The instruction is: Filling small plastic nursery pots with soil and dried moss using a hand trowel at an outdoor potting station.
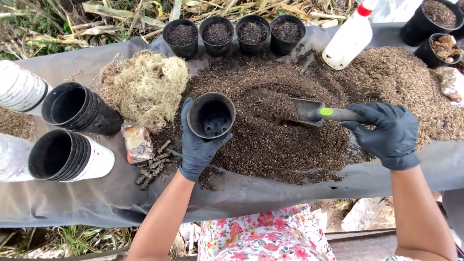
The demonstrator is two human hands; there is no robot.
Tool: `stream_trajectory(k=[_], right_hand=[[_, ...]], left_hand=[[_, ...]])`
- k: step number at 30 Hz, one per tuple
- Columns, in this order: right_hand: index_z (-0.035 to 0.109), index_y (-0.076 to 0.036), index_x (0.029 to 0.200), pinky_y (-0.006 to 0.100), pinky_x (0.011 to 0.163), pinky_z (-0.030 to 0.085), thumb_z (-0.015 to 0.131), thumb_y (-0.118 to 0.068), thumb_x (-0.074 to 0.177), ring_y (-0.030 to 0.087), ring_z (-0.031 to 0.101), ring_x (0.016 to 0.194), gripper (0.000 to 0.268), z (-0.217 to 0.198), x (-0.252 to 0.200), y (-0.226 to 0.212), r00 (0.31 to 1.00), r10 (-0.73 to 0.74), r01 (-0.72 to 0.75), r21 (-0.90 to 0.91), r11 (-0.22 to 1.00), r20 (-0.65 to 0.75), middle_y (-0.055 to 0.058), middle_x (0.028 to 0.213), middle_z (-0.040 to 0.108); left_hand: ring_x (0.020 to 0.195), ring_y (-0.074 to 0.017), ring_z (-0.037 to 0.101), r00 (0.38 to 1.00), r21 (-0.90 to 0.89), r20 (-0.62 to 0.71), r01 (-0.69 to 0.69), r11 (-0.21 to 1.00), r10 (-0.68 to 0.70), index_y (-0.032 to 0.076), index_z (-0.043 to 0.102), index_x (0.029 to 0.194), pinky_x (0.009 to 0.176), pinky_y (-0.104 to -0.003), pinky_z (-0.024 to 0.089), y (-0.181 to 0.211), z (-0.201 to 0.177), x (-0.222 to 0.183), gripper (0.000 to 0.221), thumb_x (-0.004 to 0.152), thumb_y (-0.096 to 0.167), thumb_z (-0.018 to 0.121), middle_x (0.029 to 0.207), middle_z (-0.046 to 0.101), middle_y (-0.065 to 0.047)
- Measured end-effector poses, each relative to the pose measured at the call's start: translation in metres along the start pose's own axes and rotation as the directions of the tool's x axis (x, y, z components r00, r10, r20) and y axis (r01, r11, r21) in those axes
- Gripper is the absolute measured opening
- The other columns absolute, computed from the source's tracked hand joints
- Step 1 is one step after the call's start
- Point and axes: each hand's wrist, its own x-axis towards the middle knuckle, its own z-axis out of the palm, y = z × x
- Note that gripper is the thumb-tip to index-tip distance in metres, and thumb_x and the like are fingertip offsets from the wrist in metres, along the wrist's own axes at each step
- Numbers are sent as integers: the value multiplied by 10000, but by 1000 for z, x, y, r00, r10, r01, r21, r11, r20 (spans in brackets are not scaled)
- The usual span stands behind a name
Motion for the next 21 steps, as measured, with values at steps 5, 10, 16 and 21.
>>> stream_trajectory(k=[5, 10, 16, 21], right_hand=[[848, -117, 1173, 309, 653, 536, 860, -251, 995, 171, 664, 694, 223, -22, 20, 2, 997, -50, 58, 123, 991, -63, 41, 913, 782], [816, -43, 1173, 311, 735, 539, 862, -179, 1010, 156, 642, 686, 217, -36, 60, 6, 988, -145, 155, 284, 946, -54, 57, 876, 756], [840, -189, 1118, 329, 779, 507, 818, -227, 1023, 163, 620, 729, 104, -84, 127, -45, 929, -360, 363, 25, 932, -83, -5, 819, 707], [733, -432, 1175, 298, 802, 537, 712, -455, 1005, 121, 620, 692, 173, -102, 159, -81, 860, -509, 473, -422, 773, 32, -147, 821, 675]], left_hand=[[1573, -387, 309, 997, 30, 31, 73, 997, -73, 70, 251, 1586, 1329, -480, 253, 0, 0, 0, 1117, 737, 228, 961, 1667, 284, -213], [1550, -341, 341, 989, -121, 32, 145, 982, -142, 74, 295, 1574, 1322, -445, 240, 9, 6, 4, 1078, 728, 236, 942, 1642, 335, -171], [1439, -349, 486, 994, -64, 79, 85, 994, -79, 89, 390, 1507, 1253, -435, 371, 38, 6, 19, 918, 766, 227, 914, 1506, 493, -146], [1410, -338, 542, 993, -57, 91, 83, 995, -77, 103, 424, 1500, 1245, -451, 412, 30, 7, 13, 882, 773, 206, 914, 1484, 554, -121]])
